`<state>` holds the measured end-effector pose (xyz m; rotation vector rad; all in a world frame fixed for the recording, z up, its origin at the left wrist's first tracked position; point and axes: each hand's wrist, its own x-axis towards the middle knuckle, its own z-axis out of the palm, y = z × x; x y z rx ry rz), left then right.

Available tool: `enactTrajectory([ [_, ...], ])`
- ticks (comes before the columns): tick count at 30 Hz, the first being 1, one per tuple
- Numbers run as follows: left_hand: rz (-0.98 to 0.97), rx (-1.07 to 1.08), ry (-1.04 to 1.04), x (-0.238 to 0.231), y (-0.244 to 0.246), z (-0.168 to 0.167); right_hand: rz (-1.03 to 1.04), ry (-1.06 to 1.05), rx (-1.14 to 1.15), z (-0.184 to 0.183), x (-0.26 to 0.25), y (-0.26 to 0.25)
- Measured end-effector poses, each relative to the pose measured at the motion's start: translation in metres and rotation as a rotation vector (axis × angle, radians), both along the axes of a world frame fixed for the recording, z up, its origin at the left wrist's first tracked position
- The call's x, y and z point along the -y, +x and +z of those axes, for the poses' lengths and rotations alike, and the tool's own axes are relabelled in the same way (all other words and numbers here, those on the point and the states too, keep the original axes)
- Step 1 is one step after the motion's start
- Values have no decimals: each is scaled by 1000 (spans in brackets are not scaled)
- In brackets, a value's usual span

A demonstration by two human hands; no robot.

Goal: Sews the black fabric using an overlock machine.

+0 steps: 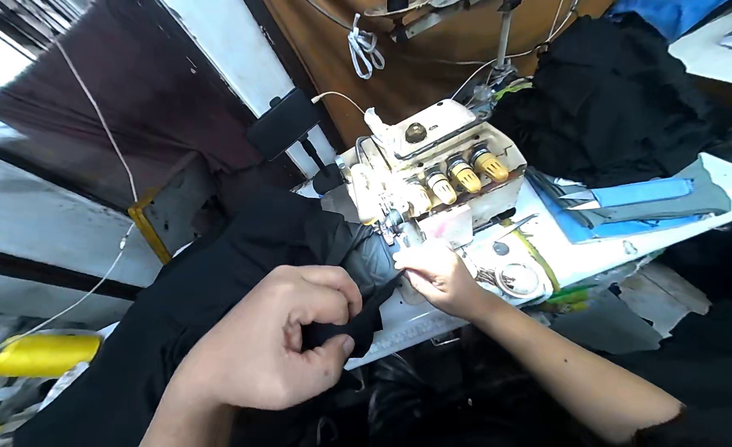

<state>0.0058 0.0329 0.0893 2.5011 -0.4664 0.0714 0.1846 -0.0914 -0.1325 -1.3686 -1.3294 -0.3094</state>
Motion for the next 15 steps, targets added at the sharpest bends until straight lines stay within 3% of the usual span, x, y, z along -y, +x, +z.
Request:
enactTrajectory([
  [6, 173, 136, 345, 20, -23, 4, -27, 158, 60, 24, -6, -6],
  [10, 195, 135, 402, 20, -29, 5, 51, 191, 165, 49, -8, -18],
  [15, 189, 145, 421, 21, -33, 2, 88, 190, 211, 56, -10, -19],
])
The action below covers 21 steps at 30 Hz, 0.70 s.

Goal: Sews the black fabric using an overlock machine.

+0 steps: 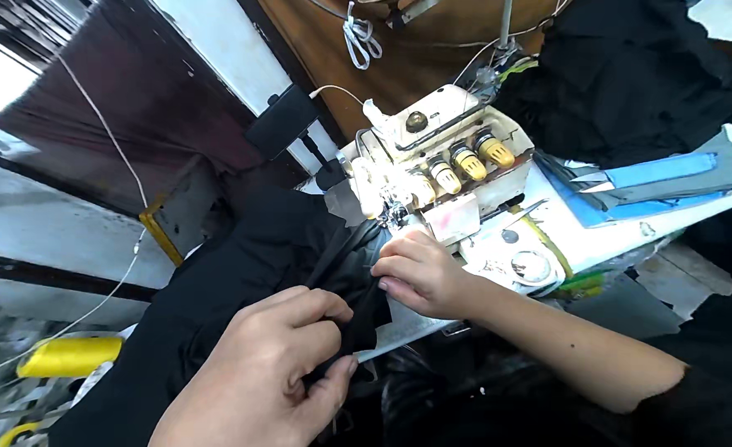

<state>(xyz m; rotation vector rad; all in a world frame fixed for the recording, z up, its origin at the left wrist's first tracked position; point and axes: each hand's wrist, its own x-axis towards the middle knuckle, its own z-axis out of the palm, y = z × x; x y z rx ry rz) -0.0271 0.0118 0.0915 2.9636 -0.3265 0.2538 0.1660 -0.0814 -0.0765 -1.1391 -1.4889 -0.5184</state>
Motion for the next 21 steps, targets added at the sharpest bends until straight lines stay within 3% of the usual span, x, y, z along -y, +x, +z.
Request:
enactTrajectory([
  [7, -58, -13, -146, 14, 1, -11, 139, -109, -19, 2, 16, 4],
  [12, -26, -74, -60, 68, 9, -58, 86, -300, 20, -36, 65, -2],
  [16, -54, -66, -20, 79, 16, -93, -1, -273, -33, -67, 77, -12],
  [21, -25, -38, 13, 78, 21, -108, -13, -215, -70, -83, 65, -8],
])
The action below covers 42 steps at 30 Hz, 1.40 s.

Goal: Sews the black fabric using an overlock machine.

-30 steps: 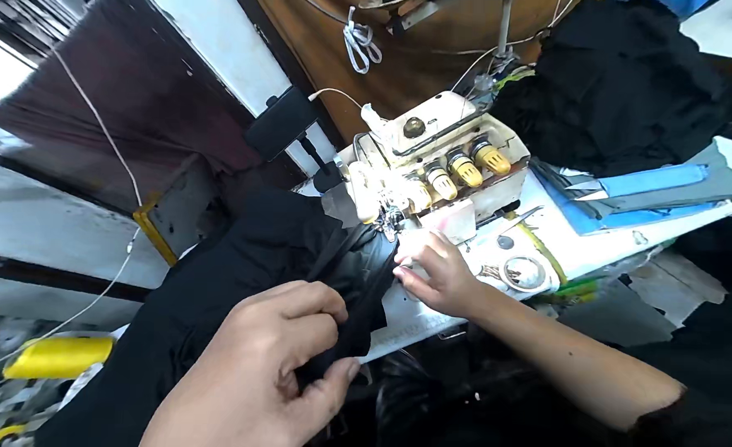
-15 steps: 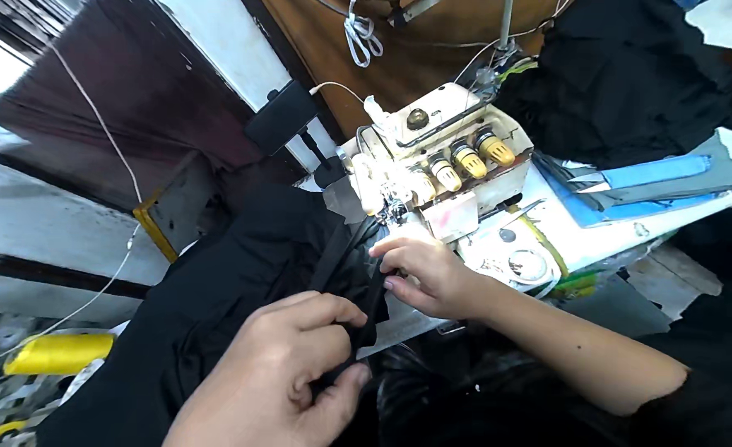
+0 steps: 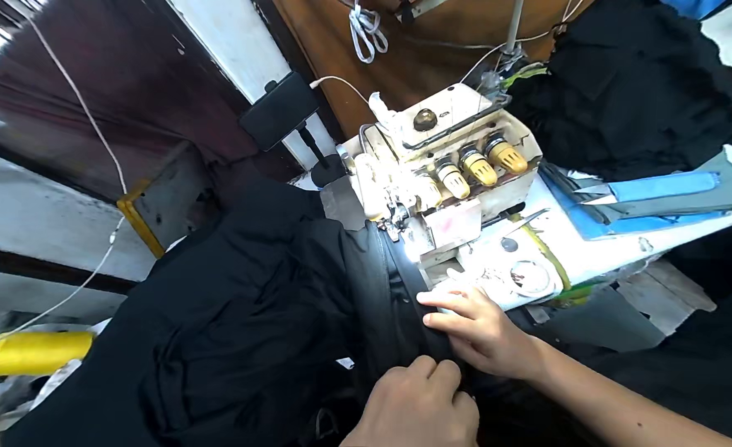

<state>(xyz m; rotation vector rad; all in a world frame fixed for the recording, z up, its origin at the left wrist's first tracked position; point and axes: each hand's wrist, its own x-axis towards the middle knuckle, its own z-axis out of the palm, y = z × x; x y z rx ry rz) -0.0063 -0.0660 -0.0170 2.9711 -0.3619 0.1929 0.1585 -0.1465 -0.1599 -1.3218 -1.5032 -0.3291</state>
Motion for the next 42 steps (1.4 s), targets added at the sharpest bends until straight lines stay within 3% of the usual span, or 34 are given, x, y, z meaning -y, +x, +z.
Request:
enactTrajectory([
  [5, 68, 36, 50, -2, 8, -13, -22, 42, -76, -5, -17, 5],
  [8, 108, 91, 109, -5, 15, -21, -55, 14, -329, -13, -21, -12],
  [12, 161, 122, 183, -9, 26, -26, 51, -252, -581, -2, -11, -45],
  [16, 206, 107, 282, -16, 37, -25, 202, -317, -582, -6, -12, -57],
  [23, 286, 77, 336, -30, 59, -19, 201, -324, -664, -3, -12, -51],
  [29, 178, -228, 32, -79, 64, 42, 223, -315, -745, 4, -13, -30],
  [32, 402, -358, 253, -107, 56, 88, 147, -291, -722, 13, -12, -16],
  [35, 623, -375, 499, -114, 56, 107, 130, -293, -725, 25, -14, -10],
  [38, 413, -211, 477, -120, 50, 102, 145, -292, -709, 35, -19, -11],
  [42, 80, -183, -50, -112, 44, 95, 290, -430, -807, 51, -34, -20],
])
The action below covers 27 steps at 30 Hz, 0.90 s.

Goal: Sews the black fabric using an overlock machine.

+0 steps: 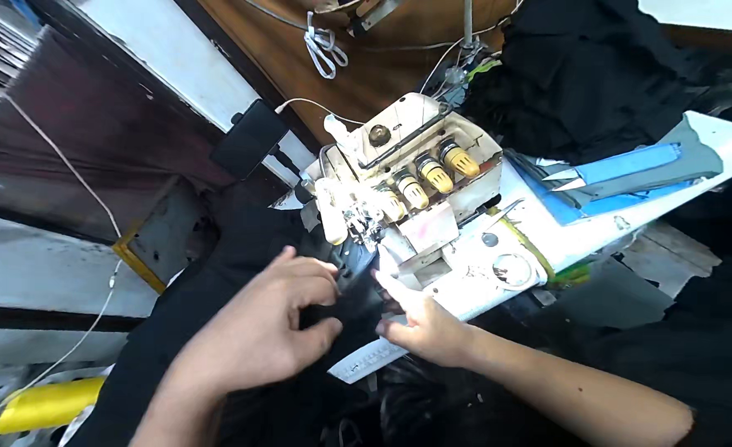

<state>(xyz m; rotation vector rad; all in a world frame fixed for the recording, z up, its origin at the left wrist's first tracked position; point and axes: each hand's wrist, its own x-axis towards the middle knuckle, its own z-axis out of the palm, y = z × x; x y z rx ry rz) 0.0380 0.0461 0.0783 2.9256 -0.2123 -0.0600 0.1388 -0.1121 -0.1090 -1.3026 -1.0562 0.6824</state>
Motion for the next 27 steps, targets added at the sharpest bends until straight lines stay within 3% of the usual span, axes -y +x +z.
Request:
enactTrajectory([
  [3, -128, 29, -125, 36, 0, -25, 76, -16, -8, 15, -3, -21],
  [6, -155, 112, 164, 79, -6, -61, 331, -192, 119, 41, 19, -28],
  [9, -131, 197, 404, 96, -11, -94, -42, 473, 185, -55, -8, -72],
  [10, -127, 207, 418, 96, -12, -100, -74, 527, 179, -65, -12, -76],
  [12, -124, 213, 406, 93, -10, -105, 89, 267, 223, -32, 7, -61],
  [14, -119, 212, 395, 89, -8, -106, 322, -198, 162, 37, 26, -35],
  [16, -112, 214, 391, 86, -5, -107, 279, -217, 81, 53, 31, -31],
  [18, -98, 217, 393, 82, -2, -108, 88, 166, 94, 5, 16, -48],
  [20, -84, 218, 411, 78, 2, -109, 185, 35, 50, -3, 13, -51],
  [27, -24, 196, 526, 70, 16, -107, 61, 246, 47, -40, 3, -67],
])
